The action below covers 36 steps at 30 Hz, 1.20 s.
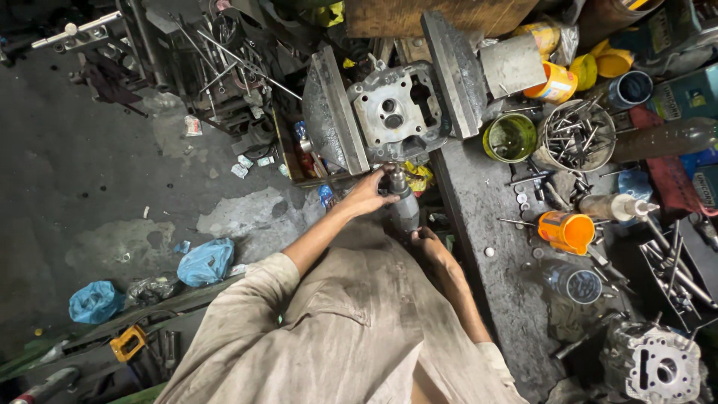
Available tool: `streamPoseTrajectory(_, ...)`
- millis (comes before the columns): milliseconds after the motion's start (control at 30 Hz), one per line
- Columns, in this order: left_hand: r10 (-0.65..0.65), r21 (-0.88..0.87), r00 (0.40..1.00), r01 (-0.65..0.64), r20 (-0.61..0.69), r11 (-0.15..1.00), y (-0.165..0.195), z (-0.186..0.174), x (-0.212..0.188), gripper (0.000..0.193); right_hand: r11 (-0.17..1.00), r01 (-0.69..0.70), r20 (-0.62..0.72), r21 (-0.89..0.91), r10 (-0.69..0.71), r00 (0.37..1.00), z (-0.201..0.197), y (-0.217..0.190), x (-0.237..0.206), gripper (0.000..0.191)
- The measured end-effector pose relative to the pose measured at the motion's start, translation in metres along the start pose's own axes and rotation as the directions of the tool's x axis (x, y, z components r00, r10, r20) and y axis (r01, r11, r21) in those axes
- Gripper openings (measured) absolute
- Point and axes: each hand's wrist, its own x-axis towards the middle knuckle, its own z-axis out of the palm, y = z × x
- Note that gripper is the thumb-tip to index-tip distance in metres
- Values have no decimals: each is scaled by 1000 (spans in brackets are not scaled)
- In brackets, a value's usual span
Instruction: The person secures a metal engine block in a bench vise, cleans a small cylindrical part with a rag, and then uses a cordless drill to work on the block. The person repeatedly drills into the same area of the engine block.
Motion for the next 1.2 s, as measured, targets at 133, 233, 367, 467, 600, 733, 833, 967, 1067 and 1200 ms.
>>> streamPoseTrajectory(133, -82, 153, 997, 83, -14, 985, 1, 1, 3, 83, 999, -39, -28, 24, 40, 999, 2, -2, 1, 34)
streamPoseTrajectory(233, -35, 121, 999, 38, -28, 992, 1, 1, 4, 83, 1000, -4, -22, 0, 4, 1000, 3, -3, 6, 33)
streamPoseTrajectory(367, 9, 106, 1000, -6, -29, 994, 2, 0, 1, 84, 1000, 22, -2, 7, -22, 1000, 1, 0, 6, 35)
streamPoseTrajectory(467, -11, 70, 999, 14, -45, 997, 4, 1, -2, 83, 1000, 17, 10, 0, -17, 1000, -2, 1, 3, 35)
streamPoseTrajectory(600, 38, 11, 998, -38, -55, 999, 6, 3, -2, 80, 997, -2, 8, 72, 2, 1000, -1, -8, -5, 36)
streamPoseTrajectory(733, -45, 43, 998, 47, -48, 998, 2, 3, 1, 86, 997, -62, -31, 48, 63, 998, 2, -14, -11, 36)
streamPoseTrajectory(833, -8, 63, 997, 13, -80, 998, -2, 3, 3, 80, 998, -19, -19, 65, 20, 1000, 4, -10, -7, 36)
streamPoseTrajectory(967, 4, 16, 994, -2, -109, 1000, -3, 5, 3, 78, 998, -22, -77, 56, 27, 997, 4, -2, 4, 32)
streamPoseTrajectory(1067, -29, -93, 995, 20, -94, 996, 2, 7, 1, 76, 824, -162, 83, 544, 139, 987, 3, -5, 7, 50)
streamPoseTrajectory(1200, -10, -88, 995, 1, -104, 996, 6, 5, 0, 71, 904, -337, 84, 263, 326, 942, -2, -14, 7, 73)
